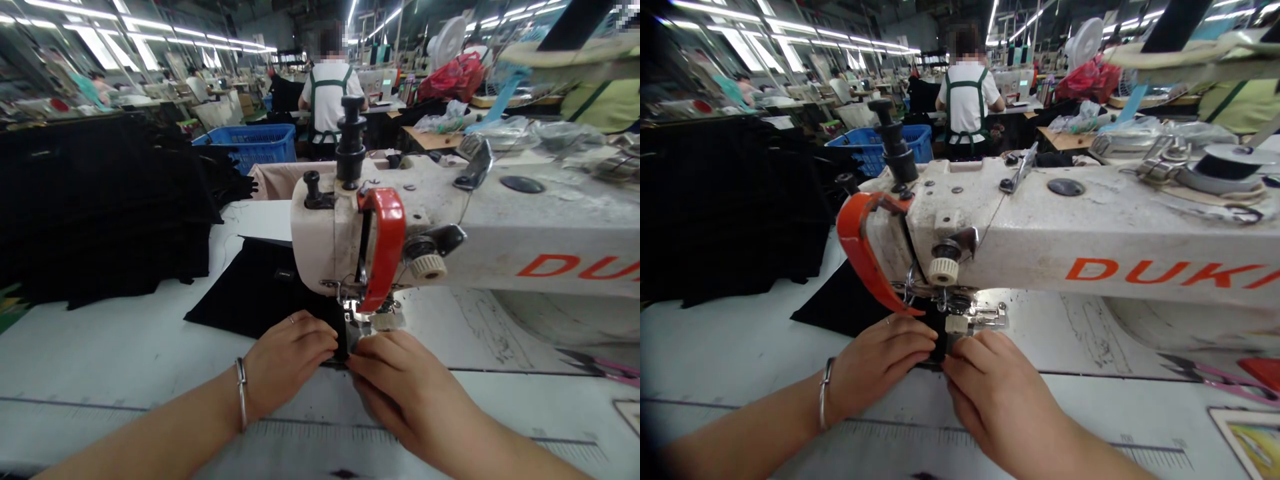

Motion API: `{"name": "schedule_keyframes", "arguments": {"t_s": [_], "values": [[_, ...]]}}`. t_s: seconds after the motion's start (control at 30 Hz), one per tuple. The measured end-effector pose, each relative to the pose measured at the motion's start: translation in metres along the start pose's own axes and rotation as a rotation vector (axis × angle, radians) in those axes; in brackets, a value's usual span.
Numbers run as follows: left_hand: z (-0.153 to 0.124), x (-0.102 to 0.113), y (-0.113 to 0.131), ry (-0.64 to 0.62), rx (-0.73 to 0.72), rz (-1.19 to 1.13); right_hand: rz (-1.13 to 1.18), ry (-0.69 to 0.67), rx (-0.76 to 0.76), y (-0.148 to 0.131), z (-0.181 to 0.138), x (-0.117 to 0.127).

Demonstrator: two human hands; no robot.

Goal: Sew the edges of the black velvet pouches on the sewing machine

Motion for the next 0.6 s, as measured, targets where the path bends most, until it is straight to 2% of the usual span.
{"name": "schedule_keyframes", "arguments": {"t_s": [0.13, 0.33, 0.6], "values": [[-0.0012, -0.0011, 0.0020, 0.027, -0.087, 0.039, -0.042, -0.028, -0.018, -0.0015, 0.0025, -0.0011], [-0.0008, -0.0043, 0.0037, -0.070, -0.127, 0.106, -0.077, -0.033, -0.007, -0.0007, 0.0010, -0.0035], [0.0021, 0.0017, 0.0019, -0.040, -0.188, 0.122, -0.054, 0.007, 0.025, -0.0036, -0.0025, -0.0011]]}}
Point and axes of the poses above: each hand's wrist, its own z-axis towards the middle knuckle, its own x-axis out of the back of the hand, y = z × x, the point moved 1 cm from there along z, towards the middle knuckle, and after that the axes turned 5 degrees about z, right-handed, at the moved point
